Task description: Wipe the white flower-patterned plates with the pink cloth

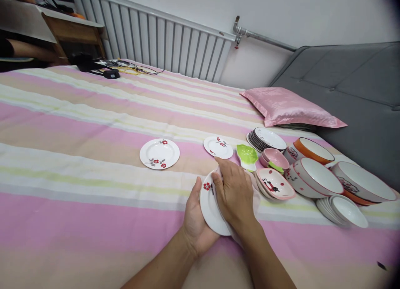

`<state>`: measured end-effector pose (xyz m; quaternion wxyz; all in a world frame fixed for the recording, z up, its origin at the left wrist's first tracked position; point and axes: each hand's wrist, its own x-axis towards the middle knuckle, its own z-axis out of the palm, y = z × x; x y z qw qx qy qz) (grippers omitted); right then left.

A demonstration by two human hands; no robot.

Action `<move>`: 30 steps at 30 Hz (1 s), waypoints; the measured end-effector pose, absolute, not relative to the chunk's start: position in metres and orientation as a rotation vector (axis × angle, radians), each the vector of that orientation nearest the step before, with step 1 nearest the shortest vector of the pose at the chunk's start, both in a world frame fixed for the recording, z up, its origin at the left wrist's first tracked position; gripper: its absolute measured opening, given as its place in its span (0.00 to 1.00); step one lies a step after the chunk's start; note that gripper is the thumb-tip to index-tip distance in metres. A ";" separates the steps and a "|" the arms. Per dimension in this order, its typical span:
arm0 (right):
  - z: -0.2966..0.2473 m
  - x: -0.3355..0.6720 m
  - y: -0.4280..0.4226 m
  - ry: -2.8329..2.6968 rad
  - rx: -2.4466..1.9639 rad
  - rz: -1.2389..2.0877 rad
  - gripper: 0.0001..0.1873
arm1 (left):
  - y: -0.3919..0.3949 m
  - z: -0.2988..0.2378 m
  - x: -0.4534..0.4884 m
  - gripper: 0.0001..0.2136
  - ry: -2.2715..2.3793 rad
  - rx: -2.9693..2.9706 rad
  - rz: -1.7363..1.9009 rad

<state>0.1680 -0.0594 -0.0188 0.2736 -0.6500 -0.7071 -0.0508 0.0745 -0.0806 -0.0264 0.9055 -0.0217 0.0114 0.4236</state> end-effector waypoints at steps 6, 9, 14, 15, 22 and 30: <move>-0.021 0.170 -0.058 -1.763 -1.854 -0.150 0.20 | -0.081 -0.030 0.076 0.24 0.019 -0.053 0.879; -0.021 0.165 -0.060 -1.909 -1.774 -0.156 0.21 | -0.081 -0.029 0.079 0.25 -0.014 -0.062 0.844; -0.017 0.153 -0.068 -2.200 -1.592 -0.072 0.23 | -0.084 -0.029 0.081 0.23 -0.018 -0.099 0.915; -0.016 0.151 -0.069 -2.244 -1.562 -0.046 0.23 | -0.084 -0.031 0.080 0.23 0.021 -0.100 0.929; -0.010 0.138 -0.078 -2.432 -1.350 0.097 0.23 | -0.089 -0.028 0.093 0.22 0.440 0.049 1.271; -0.008 0.130 -0.084 -2.537 -1.251 0.286 0.25 | -0.088 -0.010 0.128 0.23 0.422 0.129 2.052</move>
